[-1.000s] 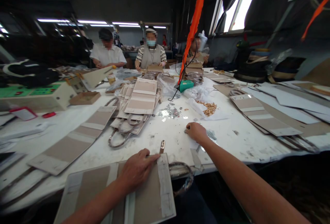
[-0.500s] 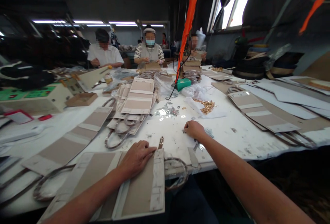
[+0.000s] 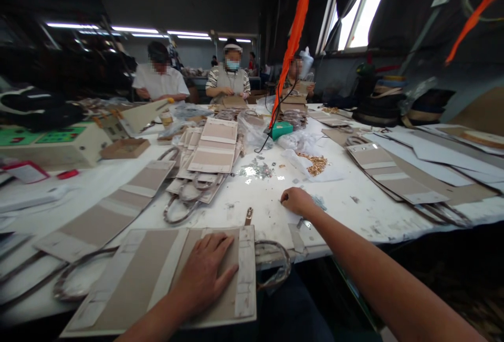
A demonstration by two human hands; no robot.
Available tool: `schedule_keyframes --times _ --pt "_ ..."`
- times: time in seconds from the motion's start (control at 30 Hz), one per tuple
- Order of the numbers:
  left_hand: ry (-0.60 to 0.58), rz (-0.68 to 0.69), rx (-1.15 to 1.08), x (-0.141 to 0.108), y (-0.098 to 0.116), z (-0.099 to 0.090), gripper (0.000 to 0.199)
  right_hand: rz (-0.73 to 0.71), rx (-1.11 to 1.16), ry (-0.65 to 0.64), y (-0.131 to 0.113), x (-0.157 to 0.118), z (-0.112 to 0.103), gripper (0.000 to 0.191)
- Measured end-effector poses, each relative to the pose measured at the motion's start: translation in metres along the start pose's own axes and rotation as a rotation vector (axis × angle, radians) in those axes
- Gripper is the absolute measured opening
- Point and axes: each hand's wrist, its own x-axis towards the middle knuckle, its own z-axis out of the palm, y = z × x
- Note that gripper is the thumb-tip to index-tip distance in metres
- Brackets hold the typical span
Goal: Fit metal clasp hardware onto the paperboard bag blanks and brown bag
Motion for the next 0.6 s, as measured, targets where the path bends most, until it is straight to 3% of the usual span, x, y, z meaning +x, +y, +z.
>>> schedule_keyframes --times 0.27,0.4,0.6 --pt "0.054 0.008 0.016 -0.006 -0.005 0.013 0.052 -0.016 -0.047 0.048 0.009 -0.035 -0.009 0.025" --pt "0.092 0.022 0.027 -0.006 -0.006 0.016 0.051 -0.011 -0.069 0.018 0.002 -0.044 0.002 0.03" --pt "0.076 0.022 0.008 -0.008 -0.005 0.013 0.051 0.037 -0.124 0.043 -0.015 -0.048 0.019 0.02"
